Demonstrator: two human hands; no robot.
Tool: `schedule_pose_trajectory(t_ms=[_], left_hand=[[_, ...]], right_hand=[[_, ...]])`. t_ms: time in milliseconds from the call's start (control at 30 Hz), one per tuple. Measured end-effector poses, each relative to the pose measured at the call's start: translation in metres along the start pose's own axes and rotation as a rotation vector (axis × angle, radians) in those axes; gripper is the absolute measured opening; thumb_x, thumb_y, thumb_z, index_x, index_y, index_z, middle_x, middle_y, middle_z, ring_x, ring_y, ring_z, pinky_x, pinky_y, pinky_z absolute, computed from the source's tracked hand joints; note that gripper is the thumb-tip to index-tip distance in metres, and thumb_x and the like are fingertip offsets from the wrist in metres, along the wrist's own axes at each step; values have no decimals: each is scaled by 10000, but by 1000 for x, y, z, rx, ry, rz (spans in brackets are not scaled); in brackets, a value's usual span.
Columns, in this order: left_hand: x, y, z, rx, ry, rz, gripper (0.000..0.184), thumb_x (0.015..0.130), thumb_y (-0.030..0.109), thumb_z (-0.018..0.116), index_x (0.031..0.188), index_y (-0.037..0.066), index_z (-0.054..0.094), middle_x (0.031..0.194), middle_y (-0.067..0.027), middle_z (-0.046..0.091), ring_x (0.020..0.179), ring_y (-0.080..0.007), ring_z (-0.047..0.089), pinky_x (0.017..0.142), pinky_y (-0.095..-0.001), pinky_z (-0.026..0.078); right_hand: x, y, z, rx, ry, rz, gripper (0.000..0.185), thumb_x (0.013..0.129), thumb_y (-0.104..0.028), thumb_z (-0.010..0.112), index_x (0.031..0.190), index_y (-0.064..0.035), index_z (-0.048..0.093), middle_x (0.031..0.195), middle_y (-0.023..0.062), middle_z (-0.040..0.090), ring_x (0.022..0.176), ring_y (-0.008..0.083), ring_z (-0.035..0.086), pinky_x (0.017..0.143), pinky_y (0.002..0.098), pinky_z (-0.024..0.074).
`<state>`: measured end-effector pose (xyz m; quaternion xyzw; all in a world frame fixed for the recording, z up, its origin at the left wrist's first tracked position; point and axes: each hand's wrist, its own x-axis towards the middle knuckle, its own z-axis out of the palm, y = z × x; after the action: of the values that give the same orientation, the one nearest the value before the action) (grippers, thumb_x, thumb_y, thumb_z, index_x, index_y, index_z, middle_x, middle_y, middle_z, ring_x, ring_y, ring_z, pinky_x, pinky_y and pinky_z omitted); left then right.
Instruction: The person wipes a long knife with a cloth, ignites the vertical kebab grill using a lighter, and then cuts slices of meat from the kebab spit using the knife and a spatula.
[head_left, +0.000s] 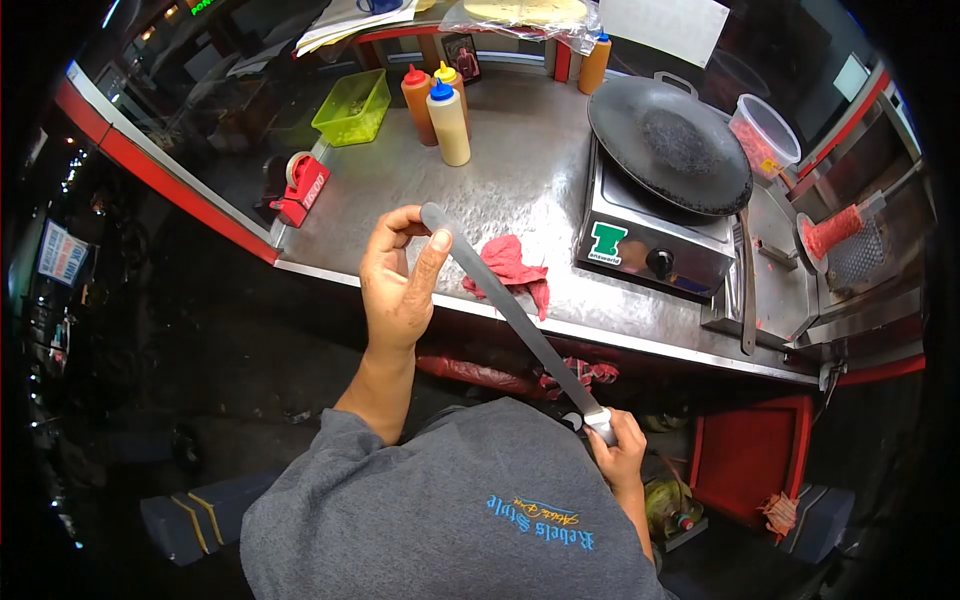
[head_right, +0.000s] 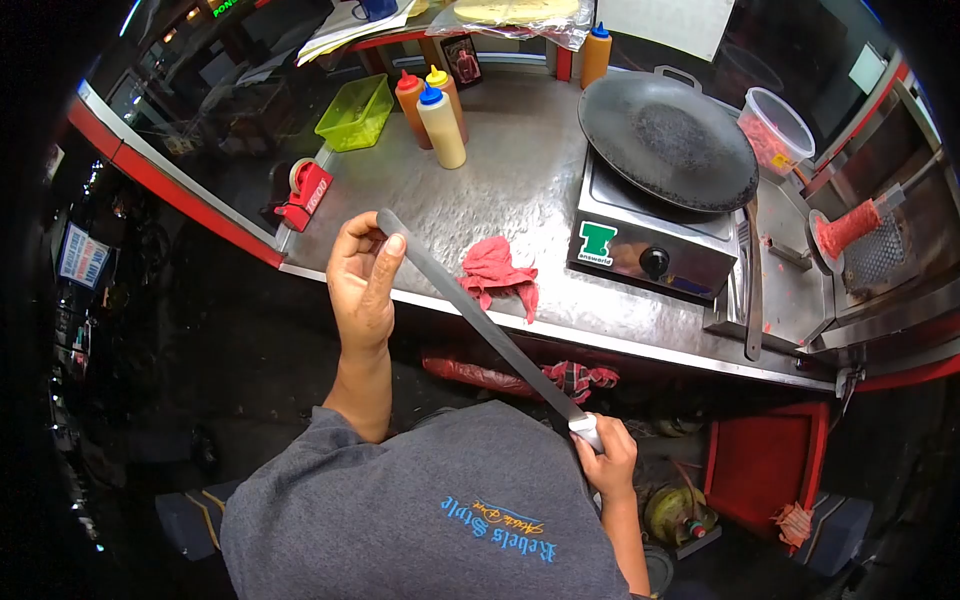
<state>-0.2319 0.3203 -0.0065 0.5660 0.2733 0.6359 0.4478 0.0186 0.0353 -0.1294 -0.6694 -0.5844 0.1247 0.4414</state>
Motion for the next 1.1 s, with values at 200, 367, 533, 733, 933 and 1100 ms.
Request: schedule_pose_trajectory(t_ms=[200, 367, 533, 733, 933, 1100], left_hand=[[-1, 3, -3, -22, 16, 5, 274, 990, 85, 771, 1209, -26, 649, 1114, -68, 684, 1053, -148, 625, 1000, -312, 490], [0, 4, -5, -59, 7, 5, 248, 987, 82, 775, 1188, -18, 670, 1083, -56, 690, 1037, -137, 631, 978, -298, 496], [2, 3, -8, -30, 12, 3, 221, 984, 81, 778, 1161, -17, 691, 1062, -52, 703, 1014, -130, 641, 956, -292, 502], [3, 7, -7, -38, 13, 4, 225, 982, 81, 781, 1165, -18, 694, 1066, -53, 710, 1008, -124, 642, 945, -286, 505], [4, 7, -8, -31, 6, 0, 217, 976, 67, 784, 1159, -14, 698, 1061, -52, 711, 997, -124, 644, 944, -288, 506], [2, 5, -8, -35, 2, -11, 202, 961, 44, 795, 1134, -14, 708, 1049, -51, 715, 990, -126, 650, 938, -289, 509]], right_hand=[[-2, 0, 4, -54, 92, -16, 357, 758, 18, 856, 1091, -13, 732, 1013, 150, 757, 882, 331, 737, 777, 406, 587], [-4, 1, 3, -68, 97, -22, 368, 746, 20, 861, 1088, -16, 731, 1012, 151, 757, 880, 332, 738, 777, 407, 589], [-6, 2, -2, -28, 21, -11, 371, 754, 1, 867, 1099, -17, 732, 1017, 155, 762, 882, 329, 743, 775, 401, 588], [-6, -3, -3, 16, -34, 19, 380, 761, -12, 872, 1113, -9, 732, 1025, 160, 763, 894, 329, 747, 780, 396, 588], [-5, -1, -2, 26, -20, 24, 389, 766, -31, 883, 1124, -6, 733, 1036, 165, 758, 910, 326, 744, 789, 396, 587], [-5, 1, -4, 89, -86, 46, 394, 792, -76, 890, 1146, -3, 734, 1002, 167, 751, 870, 319, 740, 767, 384, 582]])
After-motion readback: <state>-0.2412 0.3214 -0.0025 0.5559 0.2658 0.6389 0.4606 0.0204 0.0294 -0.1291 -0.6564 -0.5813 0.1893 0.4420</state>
